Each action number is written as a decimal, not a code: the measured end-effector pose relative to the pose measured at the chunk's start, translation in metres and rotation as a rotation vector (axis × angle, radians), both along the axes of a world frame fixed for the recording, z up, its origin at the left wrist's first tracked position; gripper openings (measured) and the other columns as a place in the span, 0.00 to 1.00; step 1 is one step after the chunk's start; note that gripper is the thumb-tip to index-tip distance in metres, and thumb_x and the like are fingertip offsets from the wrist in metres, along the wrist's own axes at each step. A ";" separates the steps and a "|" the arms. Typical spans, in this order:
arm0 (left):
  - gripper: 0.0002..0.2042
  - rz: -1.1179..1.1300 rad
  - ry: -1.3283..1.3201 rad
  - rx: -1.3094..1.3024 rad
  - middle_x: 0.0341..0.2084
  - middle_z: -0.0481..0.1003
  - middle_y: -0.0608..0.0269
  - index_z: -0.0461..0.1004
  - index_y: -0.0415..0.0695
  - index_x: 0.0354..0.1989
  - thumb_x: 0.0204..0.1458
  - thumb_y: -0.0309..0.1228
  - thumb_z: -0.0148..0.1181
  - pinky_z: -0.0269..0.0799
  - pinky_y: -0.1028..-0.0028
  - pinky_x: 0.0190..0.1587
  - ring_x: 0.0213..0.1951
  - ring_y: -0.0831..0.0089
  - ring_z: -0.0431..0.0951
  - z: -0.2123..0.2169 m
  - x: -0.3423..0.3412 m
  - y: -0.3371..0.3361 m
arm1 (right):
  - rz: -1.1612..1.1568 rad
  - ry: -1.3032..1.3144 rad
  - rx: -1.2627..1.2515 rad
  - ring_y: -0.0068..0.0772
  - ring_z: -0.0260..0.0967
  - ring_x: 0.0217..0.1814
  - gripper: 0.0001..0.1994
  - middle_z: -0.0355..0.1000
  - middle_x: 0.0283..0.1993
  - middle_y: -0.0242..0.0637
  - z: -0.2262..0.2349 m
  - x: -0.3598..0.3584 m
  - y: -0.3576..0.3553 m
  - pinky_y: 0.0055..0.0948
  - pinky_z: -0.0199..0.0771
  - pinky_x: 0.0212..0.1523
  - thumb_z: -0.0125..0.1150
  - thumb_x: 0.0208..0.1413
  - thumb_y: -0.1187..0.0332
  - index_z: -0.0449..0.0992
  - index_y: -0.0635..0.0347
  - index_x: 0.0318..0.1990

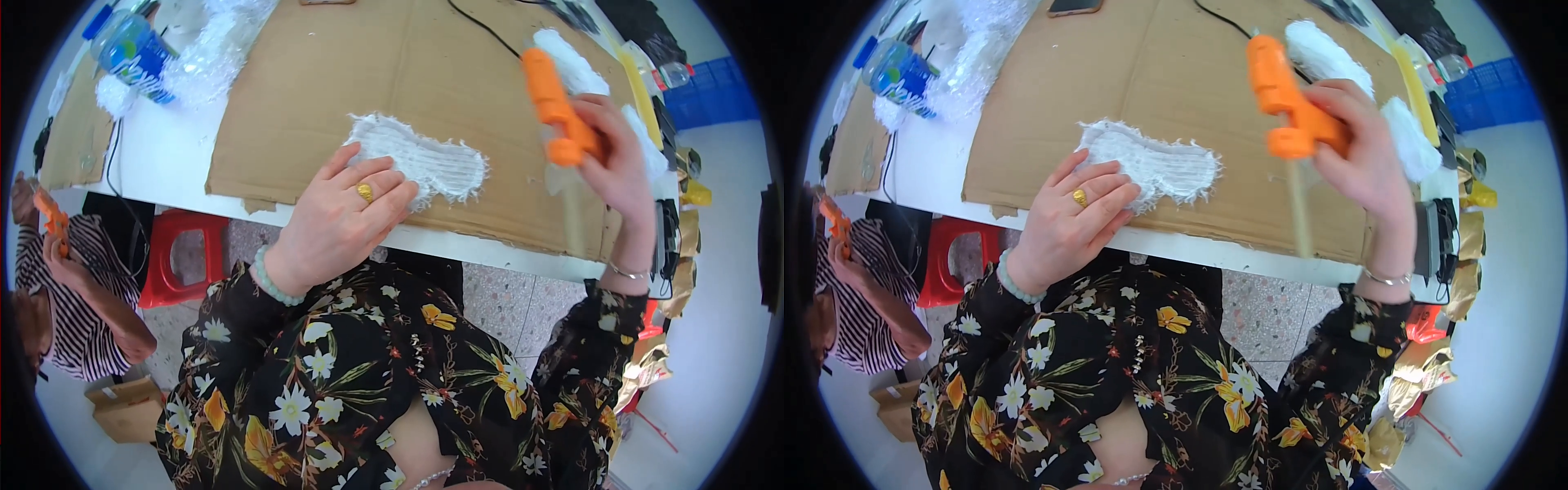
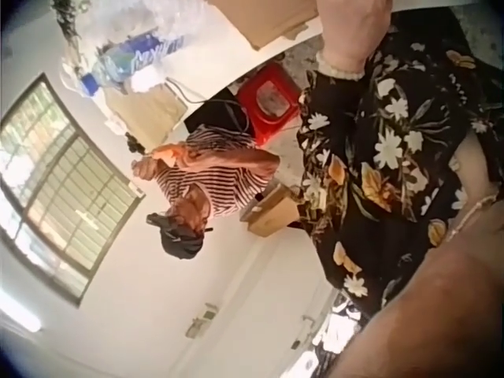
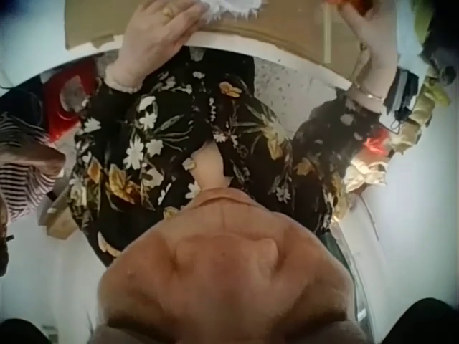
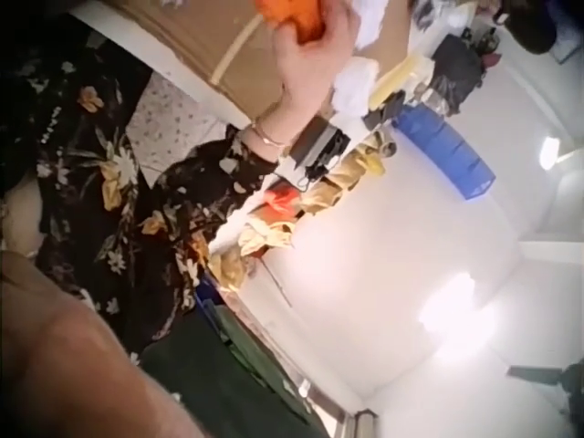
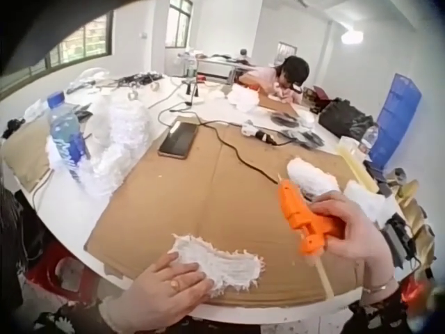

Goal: Using a hot glue gun to attach white fibrous material to a fabric base.

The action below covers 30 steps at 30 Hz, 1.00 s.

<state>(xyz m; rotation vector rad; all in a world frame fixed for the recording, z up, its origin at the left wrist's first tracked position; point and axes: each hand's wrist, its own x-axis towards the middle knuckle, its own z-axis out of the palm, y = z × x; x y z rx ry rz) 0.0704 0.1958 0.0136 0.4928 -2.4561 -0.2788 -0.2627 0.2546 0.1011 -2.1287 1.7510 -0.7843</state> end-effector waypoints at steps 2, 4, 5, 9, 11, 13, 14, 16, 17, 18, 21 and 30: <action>0.11 -0.033 0.016 -0.003 0.38 0.76 0.65 0.74 0.44 0.42 0.49 0.29 0.61 0.65 0.57 0.57 0.47 0.65 0.76 -0.001 0.001 0.000 | -0.110 -0.357 0.139 0.20 0.67 0.40 0.20 0.69 0.48 0.38 0.023 0.023 0.011 0.18 0.66 0.36 0.59 0.54 0.67 0.71 0.67 0.54; 0.11 -0.030 0.021 -0.004 0.38 0.76 0.65 0.74 0.43 0.41 0.49 0.29 0.61 0.65 0.57 0.57 0.47 0.65 0.76 -0.002 0.001 0.000 | -0.091 -0.548 0.230 0.18 0.64 0.26 0.30 0.71 0.43 0.41 0.022 0.018 0.014 0.17 0.61 0.27 0.62 0.51 0.54 0.70 0.69 0.55; 0.10 -0.029 0.034 -0.009 0.38 0.76 0.65 0.74 0.43 0.41 0.50 0.29 0.60 0.65 0.57 0.57 0.46 0.65 0.76 -0.004 0.001 0.001 | 0.071 -0.536 0.234 0.19 0.63 0.22 0.32 0.72 0.41 0.43 0.026 0.031 0.007 0.18 0.61 0.24 0.63 0.48 0.51 0.71 0.70 0.54; 0.10 -0.038 0.061 0.016 0.37 0.76 0.65 0.74 0.43 0.40 0.50 0.29 0.59 0.65 0.57 0.58 0.47 0.66 0.76 -0.004 -0.002 0.000 | 0.226 -0.848 0.504 0.22 0.63 0.19 0.33 0.73 0.41 0.49 0.006 0.051 0.005 0.20 0.62 0.22 0.63 0.44 0.52 0.71 0.70 0.53; 0.10 -0.043 0.047 -0.003 0.37 0.75 0.64 0.73 0.43 0.41 0.49 0.28 0.58 0.66 0.58 0.58 0.47 0.66 0.76 -0.004 -0.001 0.001 | 0.046 -0.909 0.604 0.23 0.64 0.19 0.30 0.73 0.43 0.54 -0.002 0.068 0.006 0.22 0.63 0.21 0.61 0.43 0.58 0.70 0.70 0.53; 0.11 -0.039 0.046 -0.004 0.37 0.75 0.63 0.73 0.42 0.41 0.49 0.28 0.57 0.66 0.58 0.57 0.47 0.65 0.76 -0.003 0.000 0.002 | 0.015 -0.889 0.588 0.24 0.65 0.20 0.29 0.73 0.44 0.55 0.000 0.077 0.004 0.22 0.64 0.22 0.57 0.45 0.60 0.68 0.68 0.55; 0.11 -0.047 0.048 -0.009 0.37 0.74 0.62 0.73 0.42 0.41 0.48 0.28 0.56 0.66 0.59 0.57 0.47 0.65 0.76 -0.003 0.000 0.003 | -0.001 -0.842 0.590 0.24 0.66 0.23 0.28 0.73 0.43 0.53 -0.001 0.079 0.003 0.23 0.66 0.24 0.55 0.47 0.61 0.68 0.68 0.55; 0.11 -0.045 0.051 -0.011 0.36 0.74 0.62 0.72 0.41 0.40 0.47 0.28 0.55 0.66 0.59 0.57 0.47 0.65 0.76 -0.004 -0.001 0.003 | -0.012 -0.792 0.598 0.25 0.66 0.25 0.26 0.74 0.42 0.52 -0.001 0.082 0.001 0.23 0.67 0.26 0.52 0.48 0.62 0.68 0.68 0.55; 0.11 -0.050 0.054 -0.018 0.36 0.74 0.61 0.72 0.41 0.40 0.47 0.28 0.55 0.66 0.59 0.57 0.47 0.65 0.75 -0.004 -0.001 0.003 | -0.017 -0.707 0.572 0.25 0.67 0.29 0.25 0.74 0.42 0.50 0.002 0.083 0.001 0.24 0.67 0.30 0.51 0.49 0.63 0.68 0.67 0.55; 0.11 -0.043 0.055 -0.014 0.36 0.74 0.61 0.72 0.41 0.40 0.47 0.28 0.55 0.66 0.59 0.57 0.47 0.65 0.75 -0.004 0.000 0.002 | -0.020 -0.623 0.544 0.26 0.68 0.33 0.25 0.74 0.42 0.47 0.003 0.084 0.000 0.25 0.68 0.34 0.49 0.51 0.64 0.68 0.67 0.56; 0.14 -0.028 0.044 -0.016 0.36 0.76 0.64 0.75 0.44 0.40 0.43 0.28 0.66 0.69 0.59 0.55 0.45 0.66 0.78 -0.005 -0.001 0.002 | 0.069 -0.612 0.556 0.20 0.63 0.37 0.19 0.72 0.44 0.35 0.000 0.079 0.001 0.22 0.66 0.41 0.49 0.58 0.68 0.67 0.64 0.56; 0.13 -0.015 0.040 -0.031 0.36 0.76 0.64 0.75 0.43 0.39 0.44 0.29 0.65 0.70 0.60 0.54 0.45 0.67 0.78 -0.005 -0.003 0.001 | 0.086 -0.342 0.581 0.26 0.66 0.42 0.18 0.72 0.41 0.38 0.002 0.085 -0.007 0.27 0.66 0.45 0.48 0.59 0.65 0.70 0.68 0.52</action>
